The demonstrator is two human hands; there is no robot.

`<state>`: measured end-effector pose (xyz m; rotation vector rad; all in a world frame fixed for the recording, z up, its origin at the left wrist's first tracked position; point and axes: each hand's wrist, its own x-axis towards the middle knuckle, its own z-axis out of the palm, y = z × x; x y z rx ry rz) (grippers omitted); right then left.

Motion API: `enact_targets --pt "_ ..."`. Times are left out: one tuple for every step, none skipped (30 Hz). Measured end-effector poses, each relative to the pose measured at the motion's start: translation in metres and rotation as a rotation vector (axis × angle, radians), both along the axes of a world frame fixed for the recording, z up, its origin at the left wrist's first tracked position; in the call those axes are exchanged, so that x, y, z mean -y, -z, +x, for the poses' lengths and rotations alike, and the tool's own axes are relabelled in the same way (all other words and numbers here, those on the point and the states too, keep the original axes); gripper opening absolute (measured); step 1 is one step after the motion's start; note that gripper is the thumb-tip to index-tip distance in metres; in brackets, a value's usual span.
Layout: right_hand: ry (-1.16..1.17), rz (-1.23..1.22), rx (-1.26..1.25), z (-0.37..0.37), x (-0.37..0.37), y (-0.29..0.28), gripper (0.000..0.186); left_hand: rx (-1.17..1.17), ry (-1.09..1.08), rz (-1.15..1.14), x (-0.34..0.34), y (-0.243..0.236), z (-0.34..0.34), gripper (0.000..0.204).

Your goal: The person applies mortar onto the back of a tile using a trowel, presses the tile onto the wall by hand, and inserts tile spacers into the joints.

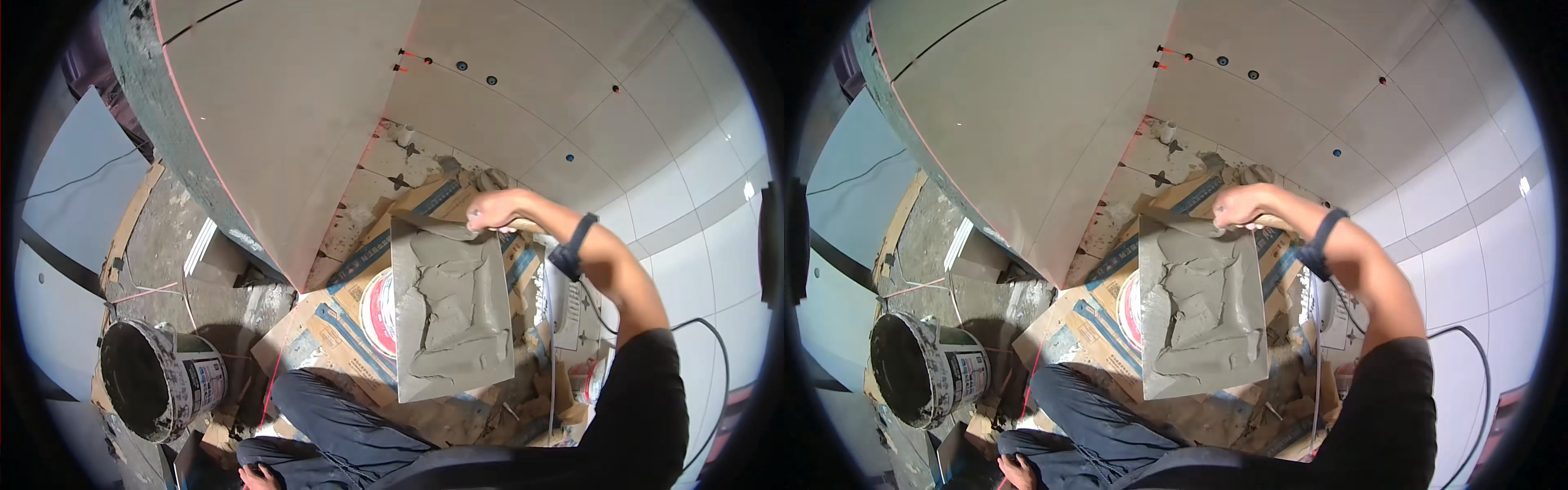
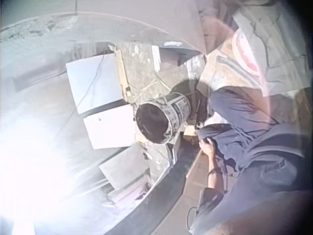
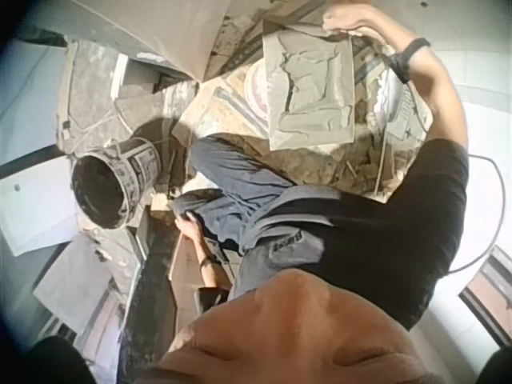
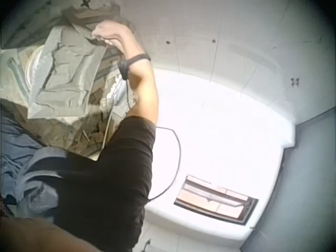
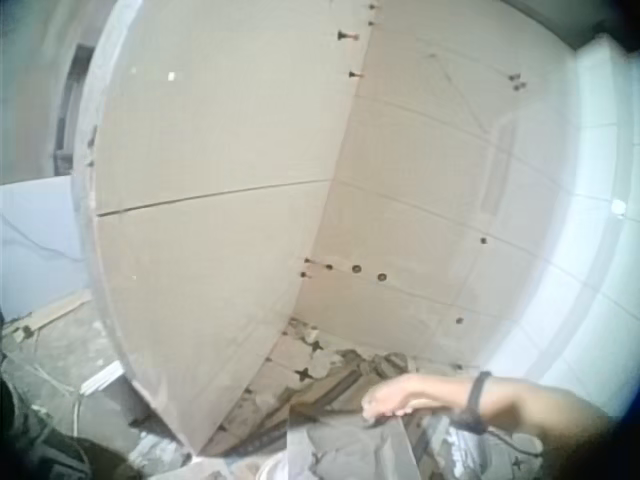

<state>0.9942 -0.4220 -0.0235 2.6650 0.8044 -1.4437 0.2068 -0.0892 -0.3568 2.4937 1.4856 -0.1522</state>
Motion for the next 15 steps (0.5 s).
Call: enact_targets --pt "-0.012 0.003 -0.007 -0.001 -0.015 0.013 0.028 0.021 -0.003 0.029 0.000 0.000 -0.006 0.065" --pt "0.058 -0.024 0.046 -0.003 -0.030 0.028 0.028 0.002 -0.012 0.033 0.000 -0.002 -0.013 0.067" --pt "0.126 -0.052 0.108 0.002 -0.040 0.043 0.028 0.003 -0.025 0.035 0.002 -0.001 -0.013 0.067" --pt "0.060 -0.022 0.205 0.018 -0.035 0.063 0.029 0.007 -0.061 -0.006 0.002 0.000 -0.006 0.067" --pt "0.000 0.001 0.304 0.038 -0.025 0.088 0.030 0.012 -0.088 -0.053 0.001 -0.003 0.005 0.068" --pt "-0.110 -0.049 0.460 0.059 -0.011 0.105 0.030 0.000 -0.064 -0.105 0.002 -0.013 0.024 0.070" --pt "-0.119 -0.040 0.453 0.058 -0.015 0.119 0.030 -0.007 -0.076 -0.098 0.001 -0.017 0.014 0.070" --pt "-0.139 0.022 0.653 0.057 -0.017 0.126 0.030 0.011 -0.086 -0.102 0.001 -0.018 0.009 0.070" --pt "-0.154 0.084 0.855 0.058 -0.018 0.127 0.029 0.031 -0.092 -0.107 0.002 -0.018 0.007 0.070" --pt "-0.085 -0.017 0.673 0.062 -0.019 0.112 0.031 0.041 -0.082 -0.113 0.004 -0.021 0.008 0.070" --pt "-0.085 -0.020 0.677 0.058 -0.011 0.099 0.031 0.045 -0.082 -0.116 0.004 -0.021 0.011 0.070" --pt "-0.075 0.097 0.631 0.044 -0.009 0.085 0.030 0.033 -0.100 -0.126 0.005 -0.026 0.010 0.069" --pt "-0.062 0.151 0.612 0.031 -0.003 0.065 0.030 0.027 -0.108 -0.141 0.004 -0.029 0.014 0.069" --pt "-0.046 0.196 0.599 0.018 0.006 0.041 0.030 0.035 -0.110 -0.165 0.005 -0.036 0.029 0.067" --pt "-0.012 0.183 0.407 0.006 0.004 0.020 0.033 0.034 -0.114 -0.161 0.004 -0.029 0.022 0.067"
